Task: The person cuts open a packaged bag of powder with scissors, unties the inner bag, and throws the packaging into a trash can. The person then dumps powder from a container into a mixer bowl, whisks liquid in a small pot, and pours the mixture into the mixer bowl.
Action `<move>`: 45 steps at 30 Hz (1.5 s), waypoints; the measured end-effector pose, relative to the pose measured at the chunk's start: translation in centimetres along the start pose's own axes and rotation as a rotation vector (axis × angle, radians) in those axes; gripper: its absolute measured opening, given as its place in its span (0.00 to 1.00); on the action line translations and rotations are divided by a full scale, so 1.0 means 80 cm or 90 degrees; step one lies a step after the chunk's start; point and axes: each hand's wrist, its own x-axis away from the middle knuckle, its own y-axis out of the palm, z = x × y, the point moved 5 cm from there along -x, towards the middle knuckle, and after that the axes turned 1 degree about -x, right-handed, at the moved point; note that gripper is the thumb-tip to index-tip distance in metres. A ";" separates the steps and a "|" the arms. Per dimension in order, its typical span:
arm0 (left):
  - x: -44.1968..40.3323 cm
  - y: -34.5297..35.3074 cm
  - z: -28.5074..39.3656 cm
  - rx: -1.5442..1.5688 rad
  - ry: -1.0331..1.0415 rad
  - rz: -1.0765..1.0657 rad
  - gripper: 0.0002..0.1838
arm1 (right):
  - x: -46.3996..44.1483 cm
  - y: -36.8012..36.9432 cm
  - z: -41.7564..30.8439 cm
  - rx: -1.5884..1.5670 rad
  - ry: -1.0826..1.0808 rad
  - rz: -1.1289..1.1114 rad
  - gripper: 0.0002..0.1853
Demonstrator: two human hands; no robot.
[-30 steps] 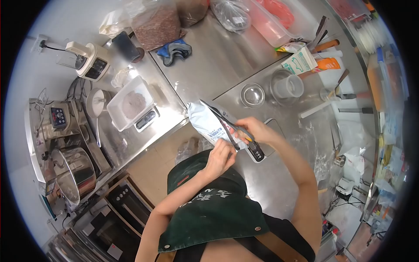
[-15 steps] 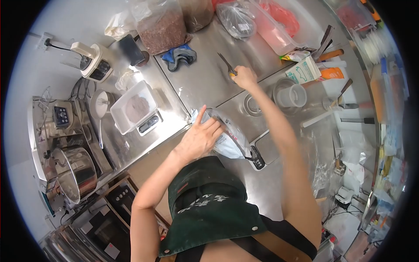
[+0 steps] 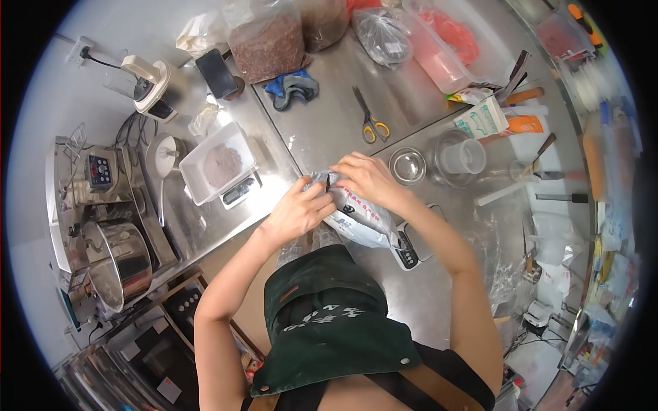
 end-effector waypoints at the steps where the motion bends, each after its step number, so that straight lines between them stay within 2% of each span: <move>1: -0.001 0.001 0.001 0.008 0.004 -0.005 0.06 | 0.003 0.004 0.006 0.027 0.014 0.006 0.05; 3: 0.000 0.003 0.001 0.023 0.010 -0.016 0.05 | 0.005 0.015 0.023 0.078 0.039 0.017 0.03; 6: 0.020 -0.002 0.000 0.057 -0.017 -0.017 0.05 | 0.008 0.020 0.045 0.062 0.108 0.127 0.03; 9: 0.048 -0.007 -0.001 0.050 -0.086 -0.043 0.05 | 0.007 0.029 0.069 0.113 0.154 0.159 0.02; 15: 0.079 0.043 -0.001 0.179 -0.275 0.053 0.06 | 0.023 0.063 0.115 -0.041 0.310 0.013 0.06; 17: 0.082 0.062 0.007 0.182 -0.280 0.016 0.08 | 0.030 0.063 0.114 -0.062 0.329 0.013 0.08; 19: 0.067 0.049 0.015 0.168 -0.276 0.029 0.12 | 0.047 0.051 0.106 -0.060 0.315 0.051 0.09; 21: 0.050 0.012 0.034 0.147 -0.271 0.084 0.17 | 0.080 0.032 0.090 -0.040 0.405 0.047 0.13; 22: 0.046 0.011 0.044 0.165 -0.240 0.080 0.23 | 0.099 0.022 0.075 -0.023 0.439 0.044 0.14; 25: 0.030 0.022 0.066 0.208 -0.176 0.090 0.24 | 0.145 0.002 0.026 -0.006 0.521 0.027 0.13; 27: 0.035 0.045 0.077 0.203 -0.122 0.086 0.19 | 0.172 -0.002 0.001 0.023 0.579 -0.004 0.13; 30: 0.040 0.063 0.100 0.224 -0.060 0.106 0.15 | 0.200 0.006 -0.012 -0.065 0.637 0.137 0.12; 33: 0.042 0.070 0.106 0.248 -0.059 0.139 0.15 | 0.227 0.034 0.003 -0.045 0.648 0.254 0.08; 36: 0.059 0.090 0.107 0.262 -0.045 0.154 0.14 | 0.248 0.082 0.038 -0.111 0.612 0.343 0.10; 39: 0.087 0.133 0.099 0.235 -0.022 0.108 0.17 | 0.227 0.104 0.049 -0.002 0.396 0.380 0.12; 40: 0.091 0.142 0.095 0.219 -0.013 0.073 0.16 | 0.225 0.105 0.053 -0.014 0.395 0.346 0.15; 43: 0.094 0.156 0.093 0.201 -0.008 0.086 0.09 | 0.229 0.107 0.064 -0.095 0.415 0.251 0.11; 45: 0.092 0.153 0.088 0.230 -0.043 0.070 0.07 | 0.234 0.101 0.074 -0.118 0.478 0.218 0.11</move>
